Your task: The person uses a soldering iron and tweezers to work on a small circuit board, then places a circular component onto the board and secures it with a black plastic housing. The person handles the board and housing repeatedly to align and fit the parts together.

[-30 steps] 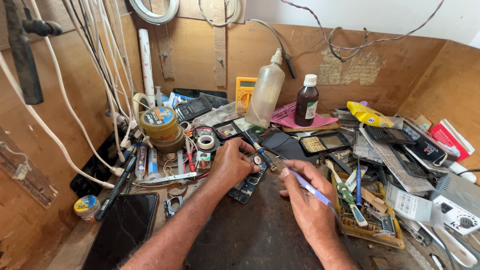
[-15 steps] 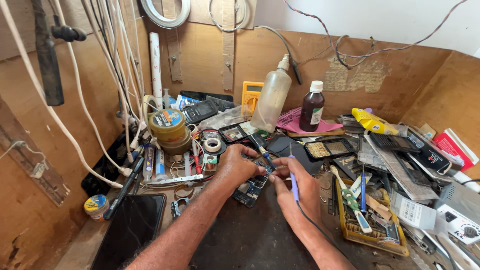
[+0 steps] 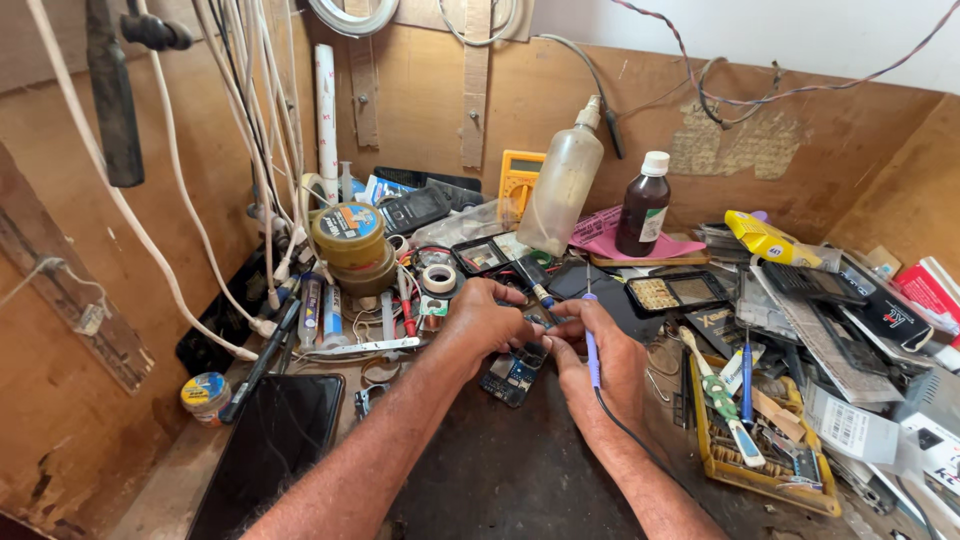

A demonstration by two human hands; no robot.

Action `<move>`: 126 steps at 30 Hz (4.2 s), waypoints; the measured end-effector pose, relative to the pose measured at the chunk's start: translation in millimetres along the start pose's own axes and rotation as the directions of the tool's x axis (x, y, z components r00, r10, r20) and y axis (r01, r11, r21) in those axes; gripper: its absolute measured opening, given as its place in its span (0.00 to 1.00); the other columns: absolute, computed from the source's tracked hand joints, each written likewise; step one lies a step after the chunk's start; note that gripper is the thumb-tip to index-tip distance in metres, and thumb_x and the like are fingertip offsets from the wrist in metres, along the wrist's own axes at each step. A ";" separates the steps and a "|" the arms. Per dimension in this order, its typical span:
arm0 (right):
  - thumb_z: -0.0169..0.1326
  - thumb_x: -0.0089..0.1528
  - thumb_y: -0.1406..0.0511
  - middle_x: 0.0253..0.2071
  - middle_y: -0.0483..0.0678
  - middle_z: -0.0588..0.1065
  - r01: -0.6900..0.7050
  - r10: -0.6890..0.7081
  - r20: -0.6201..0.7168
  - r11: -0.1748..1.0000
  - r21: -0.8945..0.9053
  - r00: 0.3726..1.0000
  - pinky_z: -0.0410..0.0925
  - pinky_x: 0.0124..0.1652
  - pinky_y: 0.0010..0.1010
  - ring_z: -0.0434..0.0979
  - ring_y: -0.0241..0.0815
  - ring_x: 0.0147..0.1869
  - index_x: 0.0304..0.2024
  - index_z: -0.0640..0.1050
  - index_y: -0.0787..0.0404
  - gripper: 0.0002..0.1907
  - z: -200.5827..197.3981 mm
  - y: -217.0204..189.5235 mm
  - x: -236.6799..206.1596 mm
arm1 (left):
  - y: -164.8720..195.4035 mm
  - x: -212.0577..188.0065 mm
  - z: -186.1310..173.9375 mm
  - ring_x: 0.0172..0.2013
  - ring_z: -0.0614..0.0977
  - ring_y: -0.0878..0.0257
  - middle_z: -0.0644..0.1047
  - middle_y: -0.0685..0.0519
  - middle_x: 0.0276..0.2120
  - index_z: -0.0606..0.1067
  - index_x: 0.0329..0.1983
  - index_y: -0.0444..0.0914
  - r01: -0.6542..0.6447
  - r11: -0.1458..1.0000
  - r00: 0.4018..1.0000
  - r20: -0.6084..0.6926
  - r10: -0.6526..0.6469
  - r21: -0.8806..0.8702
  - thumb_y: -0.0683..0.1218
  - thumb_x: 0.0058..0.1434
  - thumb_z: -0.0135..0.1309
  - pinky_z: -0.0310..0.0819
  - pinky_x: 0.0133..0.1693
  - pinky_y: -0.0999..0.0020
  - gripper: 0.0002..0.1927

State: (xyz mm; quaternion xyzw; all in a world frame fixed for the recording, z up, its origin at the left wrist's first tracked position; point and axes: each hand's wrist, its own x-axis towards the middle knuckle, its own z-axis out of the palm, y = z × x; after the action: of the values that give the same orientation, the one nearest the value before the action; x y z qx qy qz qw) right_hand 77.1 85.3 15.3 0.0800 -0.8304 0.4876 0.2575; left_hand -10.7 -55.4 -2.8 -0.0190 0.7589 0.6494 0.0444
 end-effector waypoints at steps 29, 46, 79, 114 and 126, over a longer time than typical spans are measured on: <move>0.61 0.57 0.73 0.27 0.47 0.79 0.001 -0.005 -0.051 0.998 -0.059 0.999 0.73 0.34 0.31 0.82 0.36 0.33 0.35 0.74 0.63 0.08 -2.4 6.3 -2.6 | -0.8 -6.4 7.0 0.33 0.84 0.63 0.84 0.49 0.34 0.79 0.46 0.36 -0.028 0.993 0.998 -0.058 0.035 0.114 0.43 0.40 0.76 0.78 0.34 0.67 0.28; 0.60 0.57 0.75 0.28 0.47 0.79 0.051 -0.054 -0.113 0.998 -0.027 0.992 0.74 0.35 0.30 0.84 0.36 0.34 0.34 0.73 0.63 0.08 -3.0 11.9 -0.1 | 12.0 -39.5 0.2 0.46 0.85 0.53 0.84 0.50 0.39 0.74 0.51 0.36 -0.728 0.637 0.686 0.245 0.685 0.254 0.36 0.48 0.63 0.77 0.46 0.60 0.24; 0.63 0.56 0.72 0.28 0.46 0.80 -0.046 0.036 -0.116 0.995 -0.086 0.993 0.73 0.34 0.30 0.84 0.37 0.33 0.33 0.73 0.62 0.10 -5.4 16.6 1.9 | 17.5 -46.5 3.1 0.33 0.87 0.65 0.85 0.51 0.29 0.71 0.55 0.37 -0.539 0.830 0.843 0.091 0.531 0.144 0.36 0.53 0.63 0.80 0.36 0.69 0.26; 0.61 0.62 0.66 0.28 0.48 0.80 0.043 -0.070 -0.336 0.995 -0.087 0.939 0.71 0.31 0.30 0.80 0.38 0.29 0.38 0.76 0.63 0.08 -5.8 17.5 -1.3 | 18.7 -45.4 -3.1 0.33 0.87 0.53 0.83 0.48 0.26 0.70 0.46 0.36 -0.634 0.671 0.767 0.200 0.610 0.384 0.36 0.53 0.61 0.77 0.37 0.57 0.18; 0.57 0.64 0.65 0.30 0.48 0.82 -0.002 -0.004 -0.296 1.000 -0.018 0.955 0.73 0.32 0.29 0.83 0.36 0.33 0.42 0.77 0.62 0.07 -15.5 5.9 -9.7 | 10.2 -43.4 0.6 0.33 0.87 0.58 0.84 0.50 0.28 0.70 0.44 0.36 -0.511 0.807 0.855 0.084 0.511 0.295 0.38 0.52 0.64 0.77 0.36 0.61 0.19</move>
State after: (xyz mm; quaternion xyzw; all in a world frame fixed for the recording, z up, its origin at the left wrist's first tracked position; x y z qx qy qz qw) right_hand 88.5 100.4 12.0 0.0041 -0.7869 0.4863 0.3798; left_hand 31.6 -54.4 11.2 0.1929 0.8274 0.5114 -0.1294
